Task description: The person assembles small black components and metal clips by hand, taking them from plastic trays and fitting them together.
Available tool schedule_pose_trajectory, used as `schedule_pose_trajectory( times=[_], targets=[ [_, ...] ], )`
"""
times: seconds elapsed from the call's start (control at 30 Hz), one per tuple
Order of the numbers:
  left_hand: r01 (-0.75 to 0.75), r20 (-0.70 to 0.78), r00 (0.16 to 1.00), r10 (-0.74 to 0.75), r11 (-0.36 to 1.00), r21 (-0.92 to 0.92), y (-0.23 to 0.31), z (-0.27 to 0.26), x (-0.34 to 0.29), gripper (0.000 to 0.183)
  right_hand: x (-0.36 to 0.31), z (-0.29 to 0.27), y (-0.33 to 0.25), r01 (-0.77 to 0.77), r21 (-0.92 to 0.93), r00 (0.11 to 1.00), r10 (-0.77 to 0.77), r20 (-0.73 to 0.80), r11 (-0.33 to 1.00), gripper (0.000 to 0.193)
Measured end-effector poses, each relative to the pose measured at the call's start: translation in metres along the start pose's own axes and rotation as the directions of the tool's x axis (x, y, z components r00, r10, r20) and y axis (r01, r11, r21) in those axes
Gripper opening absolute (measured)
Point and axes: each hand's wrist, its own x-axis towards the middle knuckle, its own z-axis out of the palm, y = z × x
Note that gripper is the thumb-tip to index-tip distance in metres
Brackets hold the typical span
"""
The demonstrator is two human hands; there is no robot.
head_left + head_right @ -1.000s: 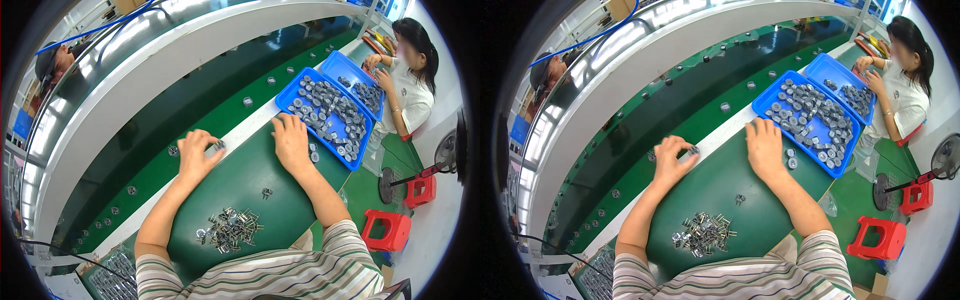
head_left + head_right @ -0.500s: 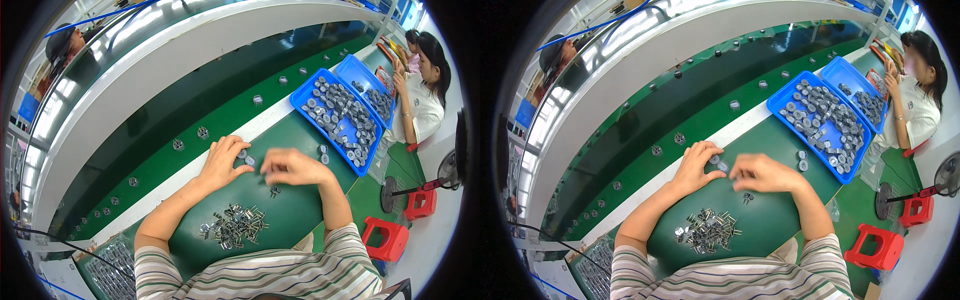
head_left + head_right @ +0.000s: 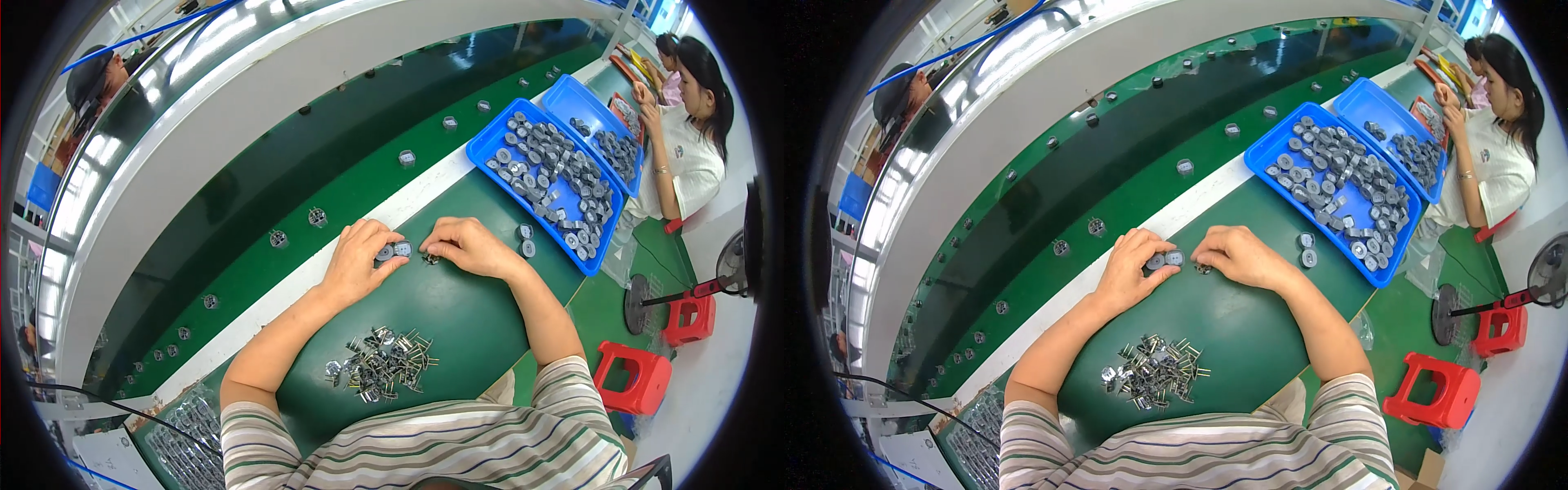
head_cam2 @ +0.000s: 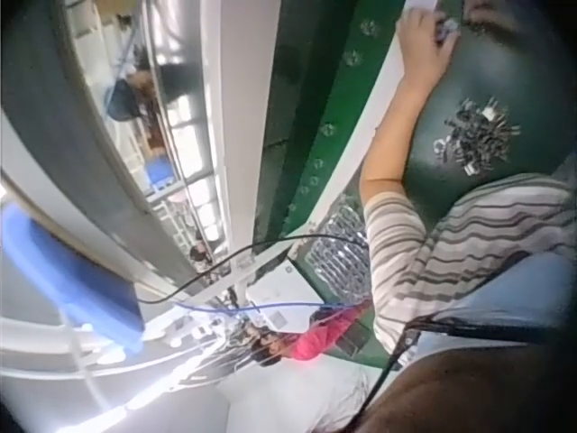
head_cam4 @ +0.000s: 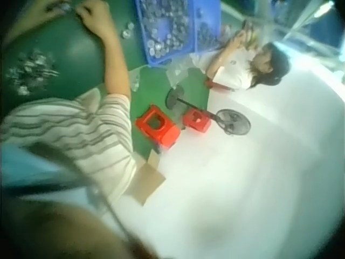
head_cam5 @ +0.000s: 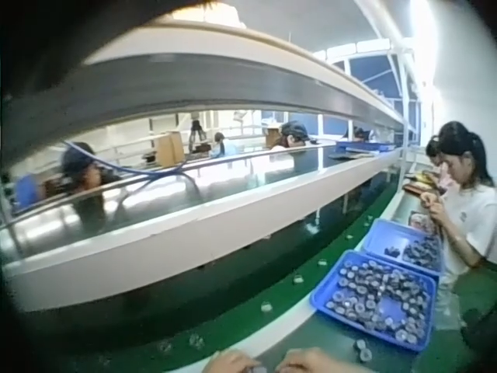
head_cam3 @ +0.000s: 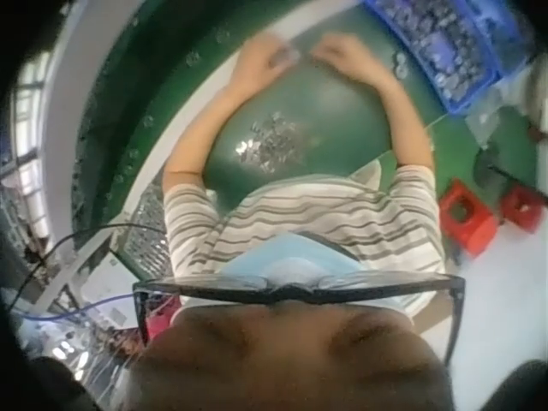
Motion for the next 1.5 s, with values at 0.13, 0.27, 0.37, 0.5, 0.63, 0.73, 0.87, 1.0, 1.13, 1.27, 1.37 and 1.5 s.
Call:
schedule_pose_trajectory(
  times=[0.13, 0.27, 0.37, 0.5, 0.63, 0.73, 0.87, 1.0, 1.13, 1.27, 1.37, 1.5],
  targets=[
    [0.001, -0.009, 1.0, -0.001, 1.0, -0.021, 0.001, 0.001, 0.0, 0.035, 0.0, 0.001, 0.004, 0.062, -0.154, 0.985, -0.085, -0.148, 0.986, 0.014],
    [0.021, -0.009, 1.0, -0.021, 1.0, -0.003, 0.002, 0.0, -0.003, 0.034, -0.006, -0.011, -0.018, -0.098, -0.023, 0.994, 0.097, -0.052, 0.995, 0.011],
    [0.008, 0.029, 1.0, -0.006, 0.998, -0.062, -0.001, 0.003, -0.005, 0.033, -0.005, -0.002, -0.013, -0.021, -0.104, 1.0, 0.02, -0.012, 0.994, 0.01],
    [0.004, 0.047, 0.999, -0.002, 0.998, -0.058, 0.004, 0.006, -0.004, 0.034, 0.001, 0.01, -0.012, -0.012, 0.033, 0.995, 0.016, -0.1, 0.999, 0.009],
    [0.011, 0.054, 0.999, -0.007, 0.998, -0.058, 0.003, 0.007, -0.003, 0.035, 0.009, 0.03, -0.009, 0.12, -0.087, 0.962, -0.137, -0.236, 0.989, 0.009],
    [0.017, 0.055, 0.998, -0.014, 0.999, -0.042, 0.001, 0.007, -0.003, 0.036, 0.012, 0.034, -0.008, 0.136, -0.148, 0.955, -0.169, -0.244, 0.98, 0.009],
    [0.012, 0.058, 0.998, -0.009, 0.999, -0.051, 0.002, 0.007, -0.004, 0.037, 0.01, 0.036, -0.008, 0.078, -0.137, 0.968, -0.108, -0.225, 0.987, 0.012],
    [0.013, 0.058, 0.998, -0.01, 0.999, -0.051, 0.0, 0.009, -0.005, 0.036, 0.011, 0.036, -0.004, 0.133, -0.202, 0.953, -0.181, -0.243, 0.97, 0.011],
    [0.007, 0.062, 0.998, -0.003, 0.998, -0.057, -0.001, 0.007, -0.005, 0.035, 0.013, 0.038, -0.003, 0.238, -0.222, 0.913, -0.296, -0.282, 0.946, 0.011],
    [0.015, 0.079, 0.997, -0.01, 0.998, -0.067, -0.002, 0.007, -0.004, 0.035, 0.013, 0.044, -0.006, 0.288, -0.307, 0.874, -0.38, -0.302, 0.907, 0.014],
    [-0.001, 0.054, 0.999, 0.005, 0.997, -0.076, -0.003, 0.008, -0.004, 0.033, 0.014, 0.044, -0.004, 0.256, -0.291, 0.897, -0.339, -0.284, 0.922, 0.018],
    [0.025, 0.058, 0.998, -0.021, 0.997, -0.071, 0.0, 0.007, -0.003, 0.033, 0.013, 0.044, -0.007, 0.261, -0.325, 0.899, -0.351, -0.261, 0.909, 0.019]
  ],
)
